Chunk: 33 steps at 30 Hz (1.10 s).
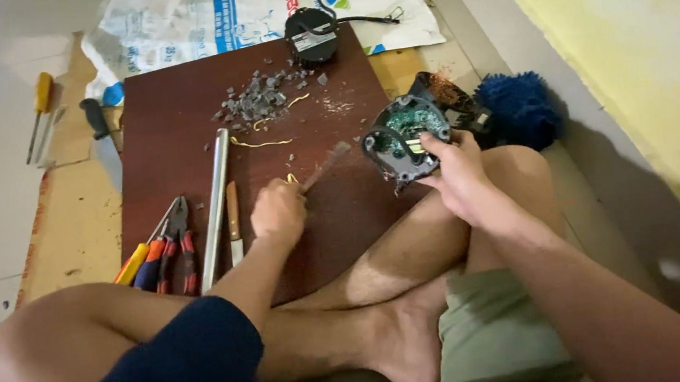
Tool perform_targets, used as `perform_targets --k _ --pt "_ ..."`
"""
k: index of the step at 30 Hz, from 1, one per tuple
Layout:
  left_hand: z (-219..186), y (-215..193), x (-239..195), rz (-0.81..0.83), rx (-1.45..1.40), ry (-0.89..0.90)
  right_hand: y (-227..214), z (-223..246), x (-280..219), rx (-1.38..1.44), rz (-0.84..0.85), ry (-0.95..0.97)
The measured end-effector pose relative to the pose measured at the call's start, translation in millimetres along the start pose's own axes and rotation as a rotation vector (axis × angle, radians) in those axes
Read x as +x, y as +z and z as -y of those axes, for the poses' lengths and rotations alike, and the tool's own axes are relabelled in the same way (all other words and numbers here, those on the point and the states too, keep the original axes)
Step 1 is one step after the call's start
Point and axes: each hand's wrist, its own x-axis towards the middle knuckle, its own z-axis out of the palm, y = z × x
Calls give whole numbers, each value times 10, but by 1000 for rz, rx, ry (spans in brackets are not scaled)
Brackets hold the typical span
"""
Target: The person sits on the floor and uses a screwdriver to work on a small electronic device, then uses pliers to cut a small piece of wire.
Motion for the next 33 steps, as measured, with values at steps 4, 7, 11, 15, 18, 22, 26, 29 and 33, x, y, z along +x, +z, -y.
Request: perform_targets --k 4,7,11,15,18,22,26,29,33 --pt "-49 -435 -239 16 -172 -135 45 -109 51 -35 -4 -41" --pt "-6 -596 -695 -57 -352 -217 129 -165 39 -194 93 -63" --pt "-125 -981 -1393 -8 -729 -369 132 -358 169 -694 112 -195" --pt "-306 -1361 -1734 139 -833 -384 36 -762 776 -1279 246 -255" --pt "-341 -1484 -1978 207 -768 -317 226 -567 372 -1404 337 -272" --pt "-300 -1652 -2149 216 -796 -280 191 -637 377 -1410 316 -255" --pt "-289 -1704 -2198 226 -772 -152 242 -614 147 -1464 302 -304" --pt "-282 -1704 -2201 228 -780 -105 281 -477 -110 -1431 257 -272" --pt "-251 -1681 -2155 348 -633 -25 317 -347 -86 -1318 281 -225"
